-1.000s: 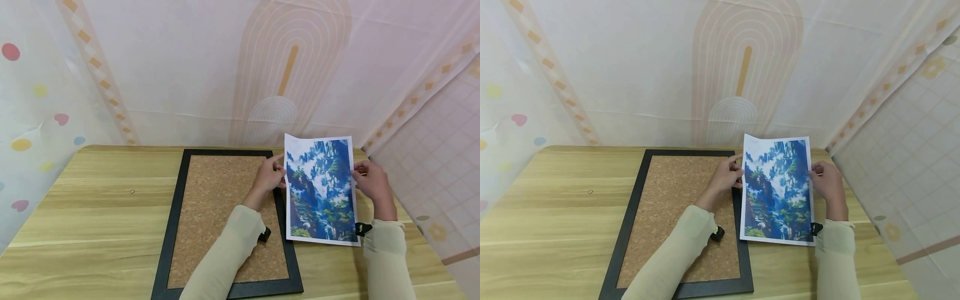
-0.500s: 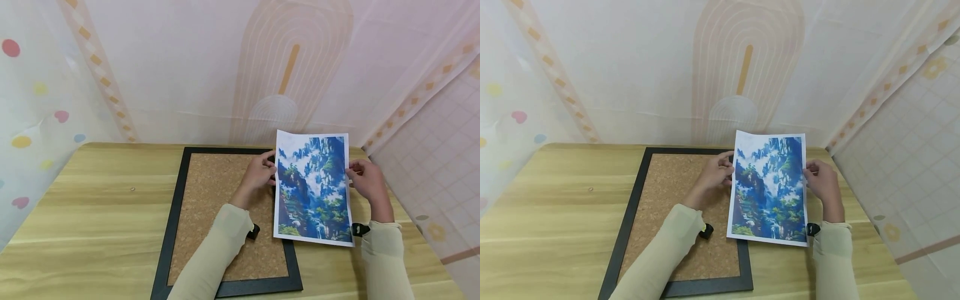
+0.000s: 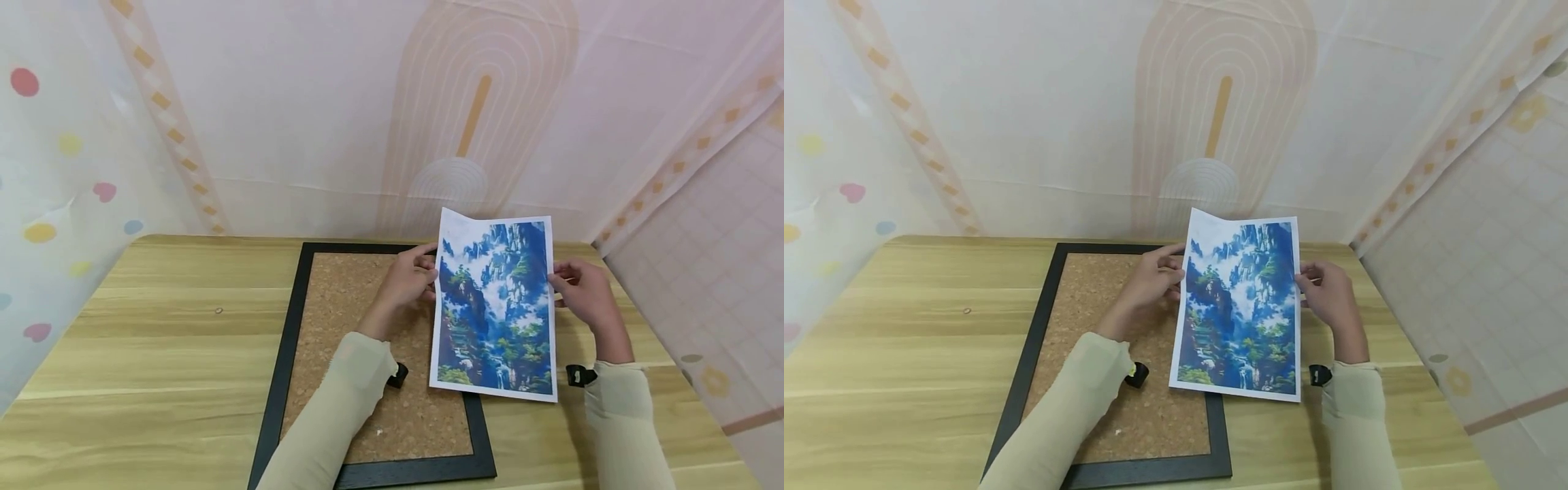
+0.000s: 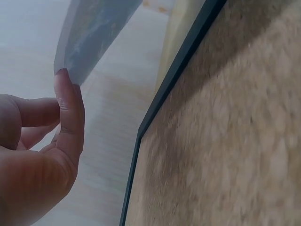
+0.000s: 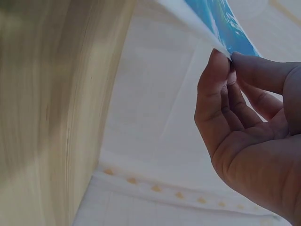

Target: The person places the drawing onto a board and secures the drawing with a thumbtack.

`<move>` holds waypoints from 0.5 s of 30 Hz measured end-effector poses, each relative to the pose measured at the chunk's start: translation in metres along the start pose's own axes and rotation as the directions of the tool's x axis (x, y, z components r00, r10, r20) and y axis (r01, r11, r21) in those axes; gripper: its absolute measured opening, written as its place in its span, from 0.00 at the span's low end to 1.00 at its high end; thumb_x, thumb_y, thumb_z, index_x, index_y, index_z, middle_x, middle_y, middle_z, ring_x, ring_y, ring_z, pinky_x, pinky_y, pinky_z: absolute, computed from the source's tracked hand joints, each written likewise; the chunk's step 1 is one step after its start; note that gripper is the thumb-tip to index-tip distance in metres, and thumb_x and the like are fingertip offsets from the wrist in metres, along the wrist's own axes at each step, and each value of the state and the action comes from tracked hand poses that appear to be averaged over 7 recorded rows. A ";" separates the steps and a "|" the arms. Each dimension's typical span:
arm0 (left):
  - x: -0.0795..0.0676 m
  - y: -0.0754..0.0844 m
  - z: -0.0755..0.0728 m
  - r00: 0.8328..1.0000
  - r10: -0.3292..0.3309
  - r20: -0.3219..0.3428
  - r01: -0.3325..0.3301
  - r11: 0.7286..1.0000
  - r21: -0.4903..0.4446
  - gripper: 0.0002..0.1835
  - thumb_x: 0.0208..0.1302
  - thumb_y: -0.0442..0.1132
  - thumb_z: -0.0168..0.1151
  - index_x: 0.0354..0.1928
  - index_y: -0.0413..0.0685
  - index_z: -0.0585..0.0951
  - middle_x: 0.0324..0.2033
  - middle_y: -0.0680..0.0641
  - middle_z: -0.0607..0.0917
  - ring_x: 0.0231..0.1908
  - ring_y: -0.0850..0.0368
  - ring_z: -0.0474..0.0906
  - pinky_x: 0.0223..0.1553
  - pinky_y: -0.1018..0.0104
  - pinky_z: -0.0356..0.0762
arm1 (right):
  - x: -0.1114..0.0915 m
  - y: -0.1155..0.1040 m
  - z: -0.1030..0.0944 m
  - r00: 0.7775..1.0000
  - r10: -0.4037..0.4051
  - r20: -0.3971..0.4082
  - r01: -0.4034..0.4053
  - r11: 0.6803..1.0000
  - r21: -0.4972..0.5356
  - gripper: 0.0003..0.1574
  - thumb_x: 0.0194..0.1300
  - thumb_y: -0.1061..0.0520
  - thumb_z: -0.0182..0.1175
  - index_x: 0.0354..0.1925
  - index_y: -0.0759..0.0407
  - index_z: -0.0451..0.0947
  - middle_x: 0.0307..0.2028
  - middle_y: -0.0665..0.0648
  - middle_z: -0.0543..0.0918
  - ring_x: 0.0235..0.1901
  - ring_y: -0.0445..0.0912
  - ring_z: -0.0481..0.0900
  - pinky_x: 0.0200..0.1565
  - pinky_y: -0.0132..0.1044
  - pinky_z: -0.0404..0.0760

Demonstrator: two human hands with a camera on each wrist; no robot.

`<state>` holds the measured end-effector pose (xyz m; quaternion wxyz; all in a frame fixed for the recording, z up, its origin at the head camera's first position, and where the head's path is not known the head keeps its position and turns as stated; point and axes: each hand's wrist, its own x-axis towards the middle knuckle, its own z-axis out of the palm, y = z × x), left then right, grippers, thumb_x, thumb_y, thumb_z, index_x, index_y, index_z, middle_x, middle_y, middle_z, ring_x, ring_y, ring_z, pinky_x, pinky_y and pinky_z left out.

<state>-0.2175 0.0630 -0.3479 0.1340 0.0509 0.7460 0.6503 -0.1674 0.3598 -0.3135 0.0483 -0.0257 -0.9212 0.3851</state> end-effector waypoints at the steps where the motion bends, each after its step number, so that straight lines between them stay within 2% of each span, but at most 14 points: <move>1: 0.000 0.000 0.000 1.000 -0.002 0.001 0.002 1.000 0.009 0.29 0.73 0.28 0.56 0.74 0.53 0.71 0.43 0.41 0.78 0.30 0.52 0.80 0.36 0.51 0.87 | 0.000 0.002 0.000 1.000 -0.003 0.006 0.003 1.000 0.013 0.18 0.77 0.64 0.54 0.57 0.79 0.73 0.47 0.75 0.79 0.43 0.64 0.81 0.33 0.41 0.88; 7: 0.001 0.000 -0.004 1.000 -0.012 0.008 0.012 0.999 0.049 0.29 0.73 0.28 0.56 0.74 0.54 0.70 0.45 0.40 0.79 0.29 0.52 0.80 0.36 0.52 0.86 | 0.003 0.011 0.003 0.999 -0.017 0.032 0.015 0.998 0.062 0.20 0.78 0.63 0.53 0.59 0.79 0.73 0.48 0.75 0.79 0.44 0.64 0.80 0.33 0.37 0.87; 12: 0.003 0.001 -0.005 1.000 -0.011 0.016 0.010 0.998 0.056 0.29 0.73 0.29 0.56 0.74 0.53 0.70 0.45 0.40 0.79 0.32 0.51 0.80 0.38 0.51 0.86 | 0.005 0.018 0.001 0.999 -0.030 0.034 0.026 0.994 0.102 0.20 0.78 0.62 0.54 0.58 0.77 0.73 0.47 0.74 0.79 0.44 0.64 0.80 0.34 0.41 0.88; 15: 0.004 0.001 -0.004 1.000 -0.022 0.008 0.022 0.998 0.056 0.29 0.74 0.29 0.57 0.74 0.54 0.70 0.44 0.40 0.79 0.33 0.51 0.79 0.36 0.56 0.86 | 0.006 0.025 -0.001 0.999 -0.039 0.036 0.034 0.991 0.133 0.19 0.78 0.62 0.54 0.57 0.77 0.74 0.46 0.72 0.80 0.42 0.60 0.80 0.34 0.39 0.88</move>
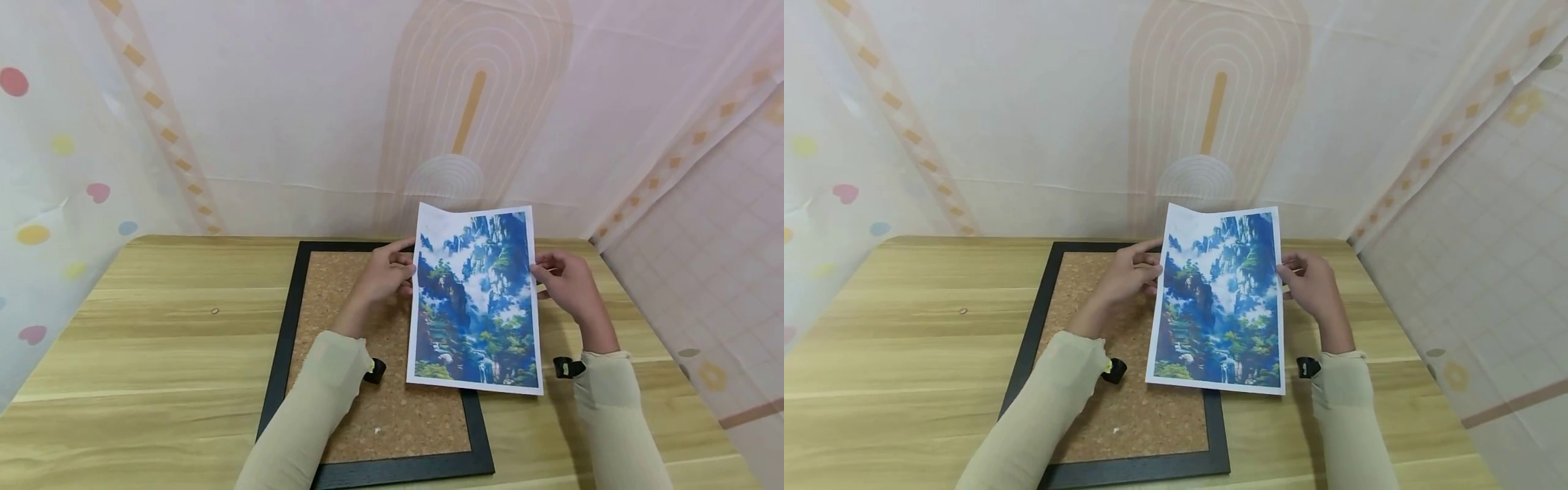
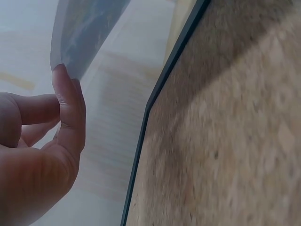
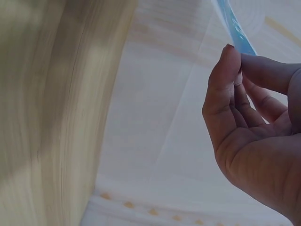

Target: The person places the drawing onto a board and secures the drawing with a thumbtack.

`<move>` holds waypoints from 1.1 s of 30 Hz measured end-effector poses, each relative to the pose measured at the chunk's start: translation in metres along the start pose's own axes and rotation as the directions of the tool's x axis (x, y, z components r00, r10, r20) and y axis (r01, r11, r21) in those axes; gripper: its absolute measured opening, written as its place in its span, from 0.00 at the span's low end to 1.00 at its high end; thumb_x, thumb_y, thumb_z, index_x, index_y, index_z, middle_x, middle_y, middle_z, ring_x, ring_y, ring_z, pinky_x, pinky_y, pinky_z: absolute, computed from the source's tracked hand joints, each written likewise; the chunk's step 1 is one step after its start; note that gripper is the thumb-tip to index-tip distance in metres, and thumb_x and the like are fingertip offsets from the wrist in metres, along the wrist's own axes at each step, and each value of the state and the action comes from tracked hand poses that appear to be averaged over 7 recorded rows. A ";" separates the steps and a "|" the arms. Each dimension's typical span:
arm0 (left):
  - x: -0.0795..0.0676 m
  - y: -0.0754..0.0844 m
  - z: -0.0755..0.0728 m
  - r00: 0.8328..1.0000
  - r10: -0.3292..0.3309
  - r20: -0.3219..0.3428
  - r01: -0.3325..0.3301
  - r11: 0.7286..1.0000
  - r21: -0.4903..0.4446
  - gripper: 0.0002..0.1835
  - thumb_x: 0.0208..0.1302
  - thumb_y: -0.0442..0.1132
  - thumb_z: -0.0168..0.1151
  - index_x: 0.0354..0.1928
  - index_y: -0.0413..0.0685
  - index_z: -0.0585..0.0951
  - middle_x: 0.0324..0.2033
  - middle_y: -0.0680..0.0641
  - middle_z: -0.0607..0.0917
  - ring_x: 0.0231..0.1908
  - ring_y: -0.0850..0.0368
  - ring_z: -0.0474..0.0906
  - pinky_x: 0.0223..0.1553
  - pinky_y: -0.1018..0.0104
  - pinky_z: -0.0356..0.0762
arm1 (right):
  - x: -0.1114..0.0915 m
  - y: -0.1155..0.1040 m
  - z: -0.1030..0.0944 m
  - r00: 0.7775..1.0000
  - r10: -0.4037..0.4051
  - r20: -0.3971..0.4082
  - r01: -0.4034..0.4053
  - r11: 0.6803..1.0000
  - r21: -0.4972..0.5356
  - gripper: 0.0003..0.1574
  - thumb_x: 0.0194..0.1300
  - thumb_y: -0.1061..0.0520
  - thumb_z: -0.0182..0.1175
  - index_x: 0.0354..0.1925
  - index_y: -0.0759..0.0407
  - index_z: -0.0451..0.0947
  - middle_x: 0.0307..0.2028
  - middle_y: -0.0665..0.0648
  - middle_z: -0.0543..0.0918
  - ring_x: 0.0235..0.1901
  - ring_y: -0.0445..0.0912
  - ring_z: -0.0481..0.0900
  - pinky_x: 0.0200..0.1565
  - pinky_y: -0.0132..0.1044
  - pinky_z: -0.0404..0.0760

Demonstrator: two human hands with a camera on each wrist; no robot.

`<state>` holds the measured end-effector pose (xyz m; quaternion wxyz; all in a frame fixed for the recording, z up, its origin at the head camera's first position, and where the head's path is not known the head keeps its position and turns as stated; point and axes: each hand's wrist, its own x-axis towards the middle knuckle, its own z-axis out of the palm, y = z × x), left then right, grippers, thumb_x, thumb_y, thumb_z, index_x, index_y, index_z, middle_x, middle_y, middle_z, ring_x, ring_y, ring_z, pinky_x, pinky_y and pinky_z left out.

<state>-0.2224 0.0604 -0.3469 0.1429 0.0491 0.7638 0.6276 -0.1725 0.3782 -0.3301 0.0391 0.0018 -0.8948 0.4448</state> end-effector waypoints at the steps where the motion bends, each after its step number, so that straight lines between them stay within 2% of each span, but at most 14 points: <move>1: 0.001 -0.001 -0.001 1.000 -0.001 0.001 0.001 1.000 -0.005 0.29 0.74 0.29 0.57 0.74 0.54 0.71 0.44 0.41 0.78 0.33 0.51 0.79 0.35 0.58 0.85 | 0.000 0.000 -0.001 1.000 -0.001 0.001 0.001 1.000 0.008 0.19 0.78 0.62 0.54 0.57 0.77 0.74 0.45 0.71 0.80 0.41 0.57 0.80 0.33 0.37 0.87; 5: 0.000 -0.001 -0.002 1.000 0.004 0.011 -0.004 1.000 -0.019 0.29 0.74 0.29 0.56 0.74 0.53 0.70 0.44 0.41 0.78 0.32 0.52 0.79 0.34 0.60 0.85 | 0.000 0.002 -0.003 1.000 0.001 0.013 -0.001 0.998 0.058 0.19 0.77 0.62 0.54 0.56 0.77 0.74 0.45 0.71 0.79 0.39 0.49 0.79 0.32 0.33 0.86; 13: 0.003 0.000 -0.001 0.999 0.030 0.043 -0.028 0.998 -0.051 0.29 0.74 0.28 0.56 0.74 0.52 0.70 0.46 0.39 0.79 0.31 0.53 0.78 0.35 0.55 0.84 | 0.000 0.007 -0.003 1.000 0.000 0.011 -0.001 0.993 0.121 0.16 0.77 0.63 0.55 0.54 0.77 0.74 0.43 0.69 0.79 0.36 0.41 0.78 0.33 0.38 0.87; 21: 0.004 -0.003 0.004 0.999 -0.008 0.052 0.008 1.000 -0.004 0.28 0.75 0.30 0.56 0.74 0.55 0.70 0.45 0.40 0.76 0.35 0.49 0.80 0.37 0.59 0.86 | 0.000 0.012 -0.003 1.000 -0.002 0.003 0.001 0.992 0.124 0.17 0.77 0.62 0.56 0.54 0.75 0.75 0.43 0.68 0.79 0.37 0.42 0.78 0.33 0.40 0.87; 27: 0.005 -0.008 0.003 0.998 0.043 0.045 -0.041 0.999 -0.034 0.28 0.75 0.29 0.55 0.73 0.50 0.69 0.47 0.38 0.77 0.35 0.49 0.80 0.38 0.56 0.86 | 0.005 0.012 -0.005 1.000 -0.005 0.018 0.003 0.991 0.134 0.17 0.77 0.61 0.56 0.55 0.75 0.75 0.43 0.68 0.79 0.38 0.48 0.78 0.32 0.38 0.87; 33: 0.006 -0.010 -0.004 0.994 0.078 0.072 -0.075 0.996 -0.042 0.28 0.75 0.28 0.56 0.74 0.48 0.68 0.47 0.37 0.77 0.33 0.51 0.80 0.33 0.63 0.85 | 0.009 0.011 -0.005 0.999 0.004 0.036 -0.009 0.987 0.160 0.17 0.77 0.61 0.56 0.55 0.75 0.75 0.44 0.68 0.80 0.39 0.49 0.79 0.33 0.40 0.87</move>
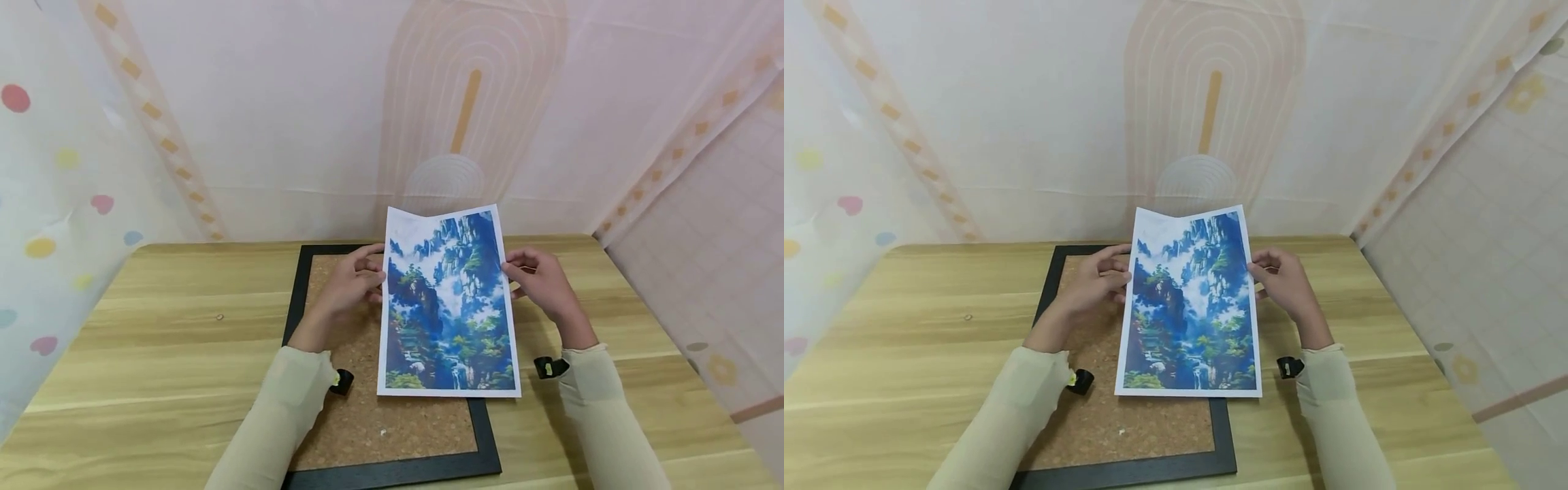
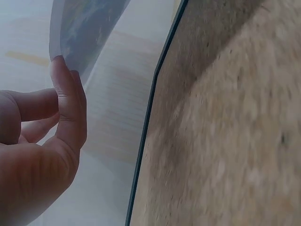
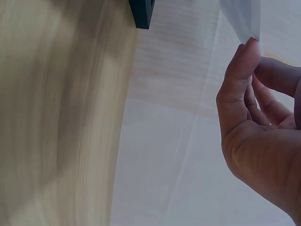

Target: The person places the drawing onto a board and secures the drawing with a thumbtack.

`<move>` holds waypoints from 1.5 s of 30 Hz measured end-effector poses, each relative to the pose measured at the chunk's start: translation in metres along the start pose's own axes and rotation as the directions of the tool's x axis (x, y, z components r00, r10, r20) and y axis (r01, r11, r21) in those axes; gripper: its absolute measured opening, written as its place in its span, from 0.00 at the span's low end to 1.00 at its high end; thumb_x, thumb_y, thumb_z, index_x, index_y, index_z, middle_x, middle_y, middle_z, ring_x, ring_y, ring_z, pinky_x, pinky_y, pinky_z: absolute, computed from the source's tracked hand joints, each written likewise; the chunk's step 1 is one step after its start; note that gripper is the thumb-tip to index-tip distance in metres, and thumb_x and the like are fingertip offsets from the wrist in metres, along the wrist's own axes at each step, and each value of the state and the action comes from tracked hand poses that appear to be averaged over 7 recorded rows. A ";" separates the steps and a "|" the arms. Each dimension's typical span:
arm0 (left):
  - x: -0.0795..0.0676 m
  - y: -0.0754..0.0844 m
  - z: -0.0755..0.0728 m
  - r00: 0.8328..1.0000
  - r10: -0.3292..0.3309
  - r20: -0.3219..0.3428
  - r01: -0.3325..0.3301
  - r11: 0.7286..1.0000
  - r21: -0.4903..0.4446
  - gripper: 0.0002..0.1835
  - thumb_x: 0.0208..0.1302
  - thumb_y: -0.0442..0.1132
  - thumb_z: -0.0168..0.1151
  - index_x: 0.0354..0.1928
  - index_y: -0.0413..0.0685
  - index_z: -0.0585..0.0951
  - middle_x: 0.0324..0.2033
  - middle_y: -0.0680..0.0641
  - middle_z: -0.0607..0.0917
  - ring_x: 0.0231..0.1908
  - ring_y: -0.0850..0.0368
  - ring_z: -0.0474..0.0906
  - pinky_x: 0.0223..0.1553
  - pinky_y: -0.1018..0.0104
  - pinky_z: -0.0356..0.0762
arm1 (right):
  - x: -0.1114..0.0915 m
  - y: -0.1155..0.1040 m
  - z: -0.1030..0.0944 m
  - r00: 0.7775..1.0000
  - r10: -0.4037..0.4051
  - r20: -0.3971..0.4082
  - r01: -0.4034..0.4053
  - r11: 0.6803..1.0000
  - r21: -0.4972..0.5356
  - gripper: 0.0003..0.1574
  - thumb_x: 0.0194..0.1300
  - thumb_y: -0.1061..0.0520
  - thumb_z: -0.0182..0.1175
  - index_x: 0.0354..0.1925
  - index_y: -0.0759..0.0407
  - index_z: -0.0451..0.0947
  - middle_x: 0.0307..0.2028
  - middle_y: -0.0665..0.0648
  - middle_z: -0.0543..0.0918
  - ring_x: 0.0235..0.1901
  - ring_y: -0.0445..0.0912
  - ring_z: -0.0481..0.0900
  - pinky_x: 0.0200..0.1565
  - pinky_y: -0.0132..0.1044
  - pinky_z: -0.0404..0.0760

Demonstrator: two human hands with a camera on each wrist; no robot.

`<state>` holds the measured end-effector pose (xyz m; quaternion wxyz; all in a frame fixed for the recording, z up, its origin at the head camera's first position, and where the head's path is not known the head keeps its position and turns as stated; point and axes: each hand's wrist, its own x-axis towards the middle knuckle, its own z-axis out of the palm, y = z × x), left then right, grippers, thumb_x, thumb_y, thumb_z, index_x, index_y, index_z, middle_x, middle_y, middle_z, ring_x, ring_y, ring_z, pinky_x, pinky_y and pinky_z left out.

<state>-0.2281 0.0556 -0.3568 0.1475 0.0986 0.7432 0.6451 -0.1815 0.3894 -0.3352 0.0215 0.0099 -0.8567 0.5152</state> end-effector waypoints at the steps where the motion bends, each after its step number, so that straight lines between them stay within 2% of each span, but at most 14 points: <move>1: 0.000 0.000 -0.001 1.000 0.008 0.005 -0.008 1.000 0.000 0.28 0.75 0.28 0.55 0.74 0.47 0.68 0.47 0.37 0.77 0.33 0.51 0.80 0.32 0.64 0.85 | 0.001 0.000 0.000 1.000 -0.002 0.000 0.002 1.000 0.006 0.17 0.76 0.62 0.56 0.55 0.75 0.75 0.44 0.68 0.80 0.39 0.48 0.79 0.33 0.40 0.87; 6: -0.001 0.003 -0.005 0.999 0.029 0.027 -0.029 1.000 0.001 0.28 0.75 0.27 0.55 0.74 0.46 0.67 0.48 0.36 0.75 0.32 0.51 0.78 0.33 0.62 0.85 | 0.002 0.003 -0.001 1.000 -0.021 0.002 0.021 0.999 0.040 0.16 0.76 0.63 0.57 0.55 0.75 0.75 0.44 0.68 0.79 0.38 0.46 0.79 0.33 0.40 0.87; 15: -0.004 0.002 -0.006 0.998 0.046 0.032 -0.047 0.999 0.003 0.29 0.75 0.26 0.54 0.75 0.47 0.66 0.46 0.38 0.73 0.30 0.52 0.76 0.33 0.56 0.85 | 0.005 0.009 0.001 1.000 -0.018 0.015 0.016 0.997 0.081 0.16 0.76 0.62 0.57 0.54 0.74 0.75 0.43 0.66 0.80 0.39 0.50 0.79 0.34 0.42 0.87; 21: -0.003 0.003 -0.008 0.997 0.077 0.019 -0.078 0.993 0.088 0.29 0.74 0.27 0.55 0.75 0.46 0.66 0.48 0.35 0.75 0.31 0.48 0.78 0.34 0.54 0.85 | 0.009 0.009 0.000 0.999 -0.033 0.039 0.028 0.994 0.105 0.15 0.76 0.62 0.57 0.54 0.74 0.75 0.42 0.65 0.80 0.39 0.49 0.79 0.36 0.50 0.87; 32: -0.002 0.001 -0.007 0.997 0.077 0.029 -0.079 0.992 0.095 0.29 0.74 0.26 0.53 0.75 0.43 0.65 0.46 0.35 0.74 0.30 0.53 0.77 0.32 0.61 0.85 | 0.012 0.020 -0.001 0.997 -0.049 0.065 0.038 0.985 0.169 0.13 0.75 0.64 0.57 0.52 0.74 0.74 0.39 0.62 0.80 0.38 0.48 0.79 0.33 0.45 0.87; 38: 0.000 0.001 -0.003 0.996 0.084 0.040 -0.087 0.991 0.099 0.30 0.74 0.25 0.54 0.75 0.42 0.65 0.44 0.36 0.74 0.31 0.53 0.77 0.32 0.61 0.86 | 0.015 0.027 -0.003 0.994 -0.051 0.094 0.032 0.982 0.183 0.13 0.75 0.64 0.57 0.52 0.74 0.74 0.40 0.63 0.80 0.37 0.48 0.78 0.34 0.48 0.88; 41: 0.001 0.000 -0.003 0.996 0.080 0.043 -0.084 0.992 0.096 0.30 0.73 0.24 0.54 0.75 0.44 0.66 0.44 0.37 0.74 0.31 0.53 0.76 0.32 0.61 0.86 | 0.016 0.028 -0.003 0.993 -0.057 0.105 0.036 0.981 0.188 0.13 0.75 0.64 0.56 0.52 0.74 0.74 0.39 0.62 0.80 0.37 0.49 0.78 0.34 0.50 0.87; 45: 0.001 -0.001 -0.004 0.995 0.087 0.050 -0.092 0.990 0.105 0.31 0.73 0.25 0.53 0.76 0.46 0.65 0.44 0.37 0.73 0.32 0.52 0.75 0.32 0.61 0.85 | 0.016 0.027 -0.003 0.992 -0.053 0.115 0.031 0.983 0.182 0.13 0.76 0.65 0.56 0.53 0.74 0.74 0.39 0.61 0.79 0.37 0.53 0.77 0.32 0.47 0.87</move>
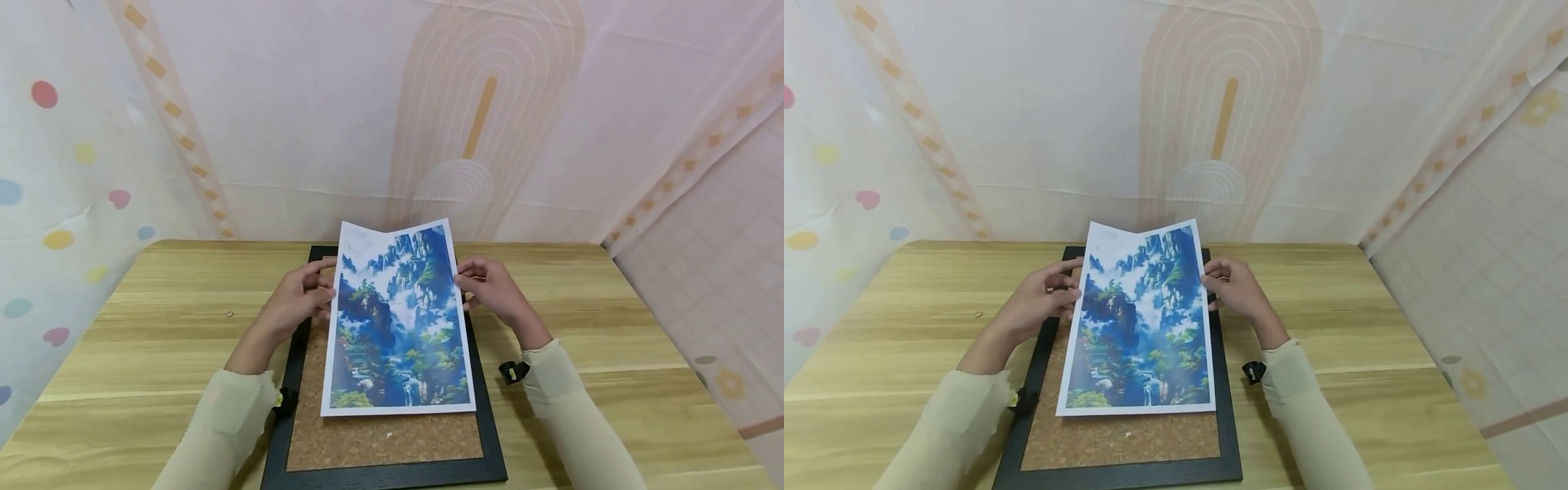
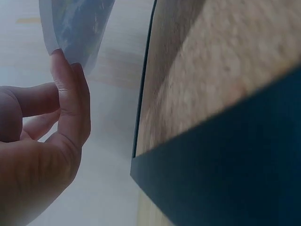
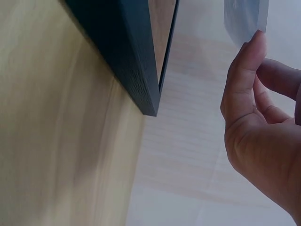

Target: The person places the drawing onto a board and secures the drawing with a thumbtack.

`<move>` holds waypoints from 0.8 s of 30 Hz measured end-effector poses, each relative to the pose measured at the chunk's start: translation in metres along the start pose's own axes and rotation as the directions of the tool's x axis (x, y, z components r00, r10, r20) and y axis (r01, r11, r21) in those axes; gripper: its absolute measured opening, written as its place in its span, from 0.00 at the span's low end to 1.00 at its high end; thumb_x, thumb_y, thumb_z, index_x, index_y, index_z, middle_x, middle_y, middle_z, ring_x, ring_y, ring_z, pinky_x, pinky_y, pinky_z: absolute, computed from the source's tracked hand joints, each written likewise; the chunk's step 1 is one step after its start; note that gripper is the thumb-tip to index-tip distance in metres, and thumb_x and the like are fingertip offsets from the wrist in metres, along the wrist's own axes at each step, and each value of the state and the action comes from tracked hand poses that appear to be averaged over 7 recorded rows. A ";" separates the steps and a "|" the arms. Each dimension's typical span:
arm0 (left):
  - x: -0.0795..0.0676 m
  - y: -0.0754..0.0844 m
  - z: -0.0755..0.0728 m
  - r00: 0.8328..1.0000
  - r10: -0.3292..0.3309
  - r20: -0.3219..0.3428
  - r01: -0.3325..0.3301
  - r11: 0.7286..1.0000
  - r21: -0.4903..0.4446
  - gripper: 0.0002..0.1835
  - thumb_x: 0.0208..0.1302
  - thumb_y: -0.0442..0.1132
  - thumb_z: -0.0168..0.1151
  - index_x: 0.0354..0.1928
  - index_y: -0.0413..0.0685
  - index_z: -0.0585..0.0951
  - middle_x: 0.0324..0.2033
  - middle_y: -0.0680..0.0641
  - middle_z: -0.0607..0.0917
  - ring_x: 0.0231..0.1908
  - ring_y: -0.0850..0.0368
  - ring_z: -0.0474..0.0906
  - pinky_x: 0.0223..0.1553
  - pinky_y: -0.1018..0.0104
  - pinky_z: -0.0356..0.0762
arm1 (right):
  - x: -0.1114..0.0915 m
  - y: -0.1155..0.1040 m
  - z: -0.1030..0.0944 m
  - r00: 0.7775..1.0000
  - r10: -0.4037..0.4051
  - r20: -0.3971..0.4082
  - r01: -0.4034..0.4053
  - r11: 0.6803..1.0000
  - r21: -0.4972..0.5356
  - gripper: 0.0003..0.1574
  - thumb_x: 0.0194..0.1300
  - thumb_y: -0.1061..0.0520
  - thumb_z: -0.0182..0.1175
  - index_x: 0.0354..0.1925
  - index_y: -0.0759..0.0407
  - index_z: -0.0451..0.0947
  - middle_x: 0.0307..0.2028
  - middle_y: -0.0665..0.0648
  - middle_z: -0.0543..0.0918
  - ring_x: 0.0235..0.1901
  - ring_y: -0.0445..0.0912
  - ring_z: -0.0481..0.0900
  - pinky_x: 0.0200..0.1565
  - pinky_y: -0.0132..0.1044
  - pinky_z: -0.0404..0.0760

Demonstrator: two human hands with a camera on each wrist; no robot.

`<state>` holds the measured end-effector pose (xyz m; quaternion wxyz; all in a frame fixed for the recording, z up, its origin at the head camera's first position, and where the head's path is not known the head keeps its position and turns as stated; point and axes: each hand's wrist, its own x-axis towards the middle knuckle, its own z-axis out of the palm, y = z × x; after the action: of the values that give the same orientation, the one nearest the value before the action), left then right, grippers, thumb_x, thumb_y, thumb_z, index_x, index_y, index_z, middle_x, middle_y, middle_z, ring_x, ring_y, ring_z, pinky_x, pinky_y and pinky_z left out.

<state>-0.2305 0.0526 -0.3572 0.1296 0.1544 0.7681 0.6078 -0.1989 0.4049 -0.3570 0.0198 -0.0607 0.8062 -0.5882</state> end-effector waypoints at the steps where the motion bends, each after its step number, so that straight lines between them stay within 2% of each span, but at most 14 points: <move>1: 0.000 -0.001 0.000 1.000 0.006 0.002 -0.006 1.000 -0.008 0.31 0.73 0.25 0.53 0.76 0.46 0.65 0.44 0.37 0.73 0.33 0.51 0.75 0.33 0.61 0.85 | 0.000 -0.003 0.000 1.000 0.008 0.003 -0.008 1.000 -0.015 0.13 0.76 0.65 0.56 0.53 0.73 0.74 0.39 0.61 0.79 0.37 0.54 0.78 0.32 0.46 0.87; 4: -0.001 -0.004 -0.001 1.000 0.022 0.010 -0.022 0.999 -0.033 0.32 0.73 0.25 0.53 0.77 0.46 0.64 0.44 0.36 0.73 0.34 0.49 0.75 0.33 0.61 0.86 | -0.002 -0.012 0.000 1.000 0.028 0.012 -0.027 0.998 -0.052 0.12 0.76 0.65 0.55 0.53 0.72 0.74 0.40 0.61 0.78 0.36 0.55 0.78 0.32 0.45 0.87; 9: -0.002 -0.005 -0.001 0.999 0.039 0.036 -0.036 0.996 -0.081 0.32 0.74 0.25 0.52 0.78 0.44 0.61 0.44 0.36 0.72 0.34 0.50 0.76 0.32 0.62 0.86 | -0.003 -0.026 0.000 0.998 0.054 0.028 -0.050 0.993 -0.109 0.11 0.76 0.65 0.55 0.52 0.71 0.74 0.40 0.62 0.77 0.32 0.50 0.78 0.32 0.44 0.87; 17: -0.002 -0.002 -0.004 0.999 0.038 0.036 -0.038 0.999 -0.014 0.31 0.75 0.25 0.51 0.77 0.42 0.61 0.45 0.35 0.72 0.35 0.49 0.78 0.33 0.61 0.87 | -0.001 -0.022 -0.001 0.998 0.037 0.045 -0.032 0.994 -0.105 0.09 0.76 0.65 0.55 0.51 0.70 0.74 0.39 0.62 0.77 0.30 0.52 0.79 0.32 0.42 0.87; 24: 0.001 0.000 -0.003 0.997 0.045 0.063 -0.047 0.998 0.031 0.31 0.75 0.25 0.50 0.78 0.41 0.60 0.45 0.34 0.72 0.35 0.49 0.80 0.34 0.60 0.87 | -0.001 -0.020 -0.003 0.998 0.031 0.047 -0.026 0.992 -0.122 0.10 0.76 0.64 0.56 0.51 0.70 0.73 0.39 0.62 0.78 0.30 0.50 0.80 0.33 0.41 0.87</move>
<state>-0.2321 0.0502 -0.3565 0.1368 0.1929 0.7698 0.5929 -0.1971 0.4016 -0.3367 0.0443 -0.0647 0.8405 -0.5361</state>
